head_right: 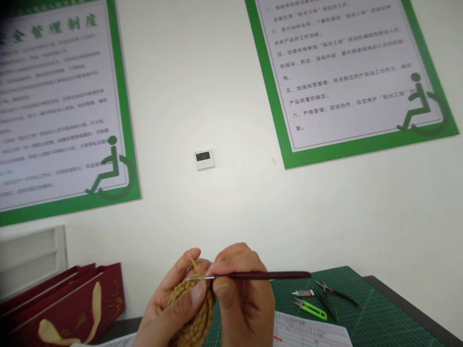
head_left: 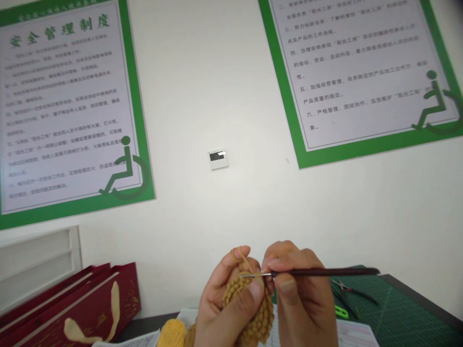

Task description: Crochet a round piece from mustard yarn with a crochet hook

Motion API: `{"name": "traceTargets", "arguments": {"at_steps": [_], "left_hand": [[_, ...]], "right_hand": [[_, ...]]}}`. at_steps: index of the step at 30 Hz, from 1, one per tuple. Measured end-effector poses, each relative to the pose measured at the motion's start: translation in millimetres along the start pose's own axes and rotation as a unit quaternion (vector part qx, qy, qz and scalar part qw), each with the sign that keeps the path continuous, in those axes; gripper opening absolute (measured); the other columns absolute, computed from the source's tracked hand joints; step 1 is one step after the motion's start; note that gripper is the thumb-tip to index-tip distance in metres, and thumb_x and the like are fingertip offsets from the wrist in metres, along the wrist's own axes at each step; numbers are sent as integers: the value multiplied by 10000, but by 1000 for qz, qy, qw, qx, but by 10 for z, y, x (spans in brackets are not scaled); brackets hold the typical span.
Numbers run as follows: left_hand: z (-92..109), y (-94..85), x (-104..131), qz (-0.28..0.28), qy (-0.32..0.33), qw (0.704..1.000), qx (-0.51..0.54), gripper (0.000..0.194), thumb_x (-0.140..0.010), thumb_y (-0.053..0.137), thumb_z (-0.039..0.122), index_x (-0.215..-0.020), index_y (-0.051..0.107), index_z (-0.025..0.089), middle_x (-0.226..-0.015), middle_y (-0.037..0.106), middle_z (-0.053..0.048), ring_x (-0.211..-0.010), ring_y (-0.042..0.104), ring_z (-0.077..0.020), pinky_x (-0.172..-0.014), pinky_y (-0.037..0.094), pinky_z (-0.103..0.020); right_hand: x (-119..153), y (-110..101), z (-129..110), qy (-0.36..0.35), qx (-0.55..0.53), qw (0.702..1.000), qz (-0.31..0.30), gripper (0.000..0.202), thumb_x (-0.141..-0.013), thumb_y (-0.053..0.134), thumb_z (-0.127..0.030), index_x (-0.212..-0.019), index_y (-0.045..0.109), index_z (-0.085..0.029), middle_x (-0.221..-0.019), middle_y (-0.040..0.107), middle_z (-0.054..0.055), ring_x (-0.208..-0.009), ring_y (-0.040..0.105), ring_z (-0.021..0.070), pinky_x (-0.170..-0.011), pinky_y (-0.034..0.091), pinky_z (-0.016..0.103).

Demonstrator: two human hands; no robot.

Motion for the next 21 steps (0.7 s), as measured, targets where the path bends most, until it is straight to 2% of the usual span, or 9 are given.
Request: {"name": "traceTargets", "arguments": {"at_steps": [4,7,13,17,21], "left_hand": [[-12,-15,-33,-37,-28,999,1,418,-533,925,132,-923,823,241,-716,690,-3,-644,667,-133,-659,526,-228],[-26,-38,-65,-69,-46,997,5,449,-538,917,133,-965,821,236,-739,694,-15,-686,677,-153,-714,533,-257],[-67,-19,-82,-148,-75,986,18,475,-595,888,138,-1053,800,227,-691,663,9,-628,642,-110,-643,490,-209],[-84,14,-49,-172,-104,979,39,471,-608,864,121,-1068,792,197,-719,688,-8,-668,658,-103,-682,489,-195],[-78,27,-29,-181,-119,975,50,460,-609,852,107,-1056,795,195,-711,692,-8,-666,659,-101,-713,508,-208]], "right_hand": [[-10,1,69,107,-79,991,-7,161,-969,578,-406,-913,652,-274,-812,528,-24,-630,465,103,-560,391,240],[-43,-9,75,164,-113,980,-19,211,-969,564,-444,-881,631,-264,-735,498,-43,-570,421,87,-524,348,224],[-93,-53,27,209,-137,968,-23,281,-953,554,-514,-851,586,-253,-617,475,-56,-506,348,93,-457,260,221],[-89,-56,2,240,-143,960,-25,307,-940,559,-548,-844,568,-256,-599,456,-66,-471,265,80,-430,150,231],[-77,-62,-34,227,-140,963,-27,299,-944,561,-538,-846,574,-255,-587,446,-71,-457,260,71,-421,137,235]]}}
Point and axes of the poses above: each hand's wrist, its own x-axis away from the middle knuckle, its own y-axis out of the palm, z = x × y, the point moved 4 cm from there along -x, towards the middle knuckle
